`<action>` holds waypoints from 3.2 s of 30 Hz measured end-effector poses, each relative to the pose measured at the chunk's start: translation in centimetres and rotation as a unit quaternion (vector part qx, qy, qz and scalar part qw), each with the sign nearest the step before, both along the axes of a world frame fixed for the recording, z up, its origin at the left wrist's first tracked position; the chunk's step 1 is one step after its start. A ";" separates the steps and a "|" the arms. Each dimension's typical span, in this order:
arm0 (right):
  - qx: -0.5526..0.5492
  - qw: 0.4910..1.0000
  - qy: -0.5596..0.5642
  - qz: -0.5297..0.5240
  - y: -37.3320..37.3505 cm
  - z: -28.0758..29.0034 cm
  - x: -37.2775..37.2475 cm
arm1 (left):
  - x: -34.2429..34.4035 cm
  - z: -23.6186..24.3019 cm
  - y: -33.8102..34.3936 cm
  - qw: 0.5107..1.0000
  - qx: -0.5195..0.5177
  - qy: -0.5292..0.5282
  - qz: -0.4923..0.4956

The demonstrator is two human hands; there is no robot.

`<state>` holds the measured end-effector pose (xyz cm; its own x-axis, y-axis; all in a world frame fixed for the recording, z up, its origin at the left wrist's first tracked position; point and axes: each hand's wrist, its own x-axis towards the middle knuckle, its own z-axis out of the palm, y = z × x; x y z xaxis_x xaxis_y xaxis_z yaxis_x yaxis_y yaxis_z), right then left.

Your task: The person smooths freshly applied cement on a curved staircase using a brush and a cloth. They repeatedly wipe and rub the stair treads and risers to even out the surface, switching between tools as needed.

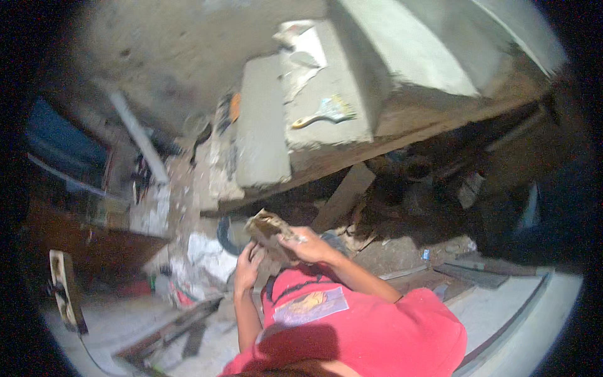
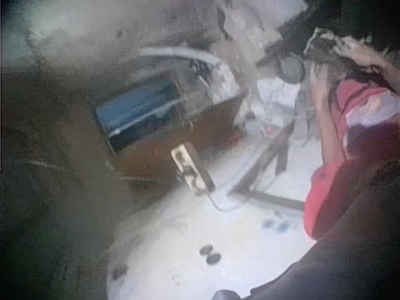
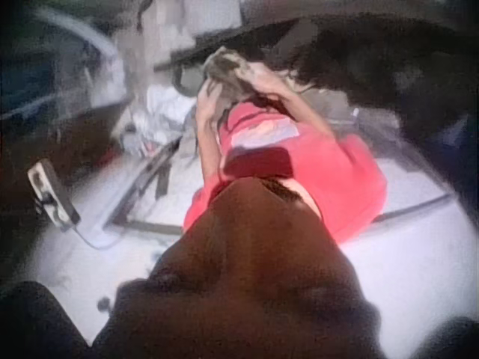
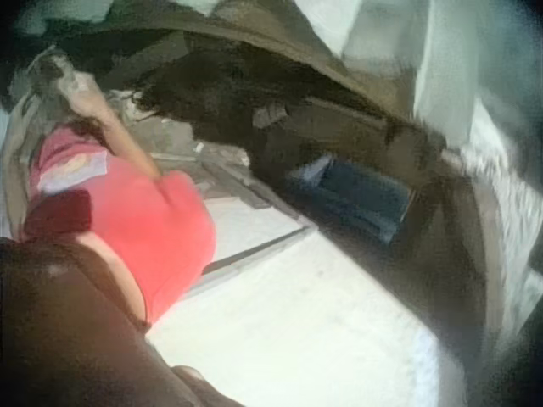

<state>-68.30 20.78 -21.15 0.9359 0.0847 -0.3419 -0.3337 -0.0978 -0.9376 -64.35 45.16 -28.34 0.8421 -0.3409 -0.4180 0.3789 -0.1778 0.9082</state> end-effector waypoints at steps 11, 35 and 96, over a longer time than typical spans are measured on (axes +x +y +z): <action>0.085 0.996 -0.010 -0.036 1.3 -0.9 1.4 | 0.1 -2.1 -0.1 0.980 -0.161 0.004 0.117; 0.094 0.992 -0.019 -0.078 -0.1 -1.7 22.0 | 23.4 2.1 -1.2 0.994 -0.069 -0.047 0.076; -0.404 0.755 -0.083 -0.510 -3.2 0.2 26.6 | 59.0 -33.3 8.4 0.736 0.552 -0.229 -0.317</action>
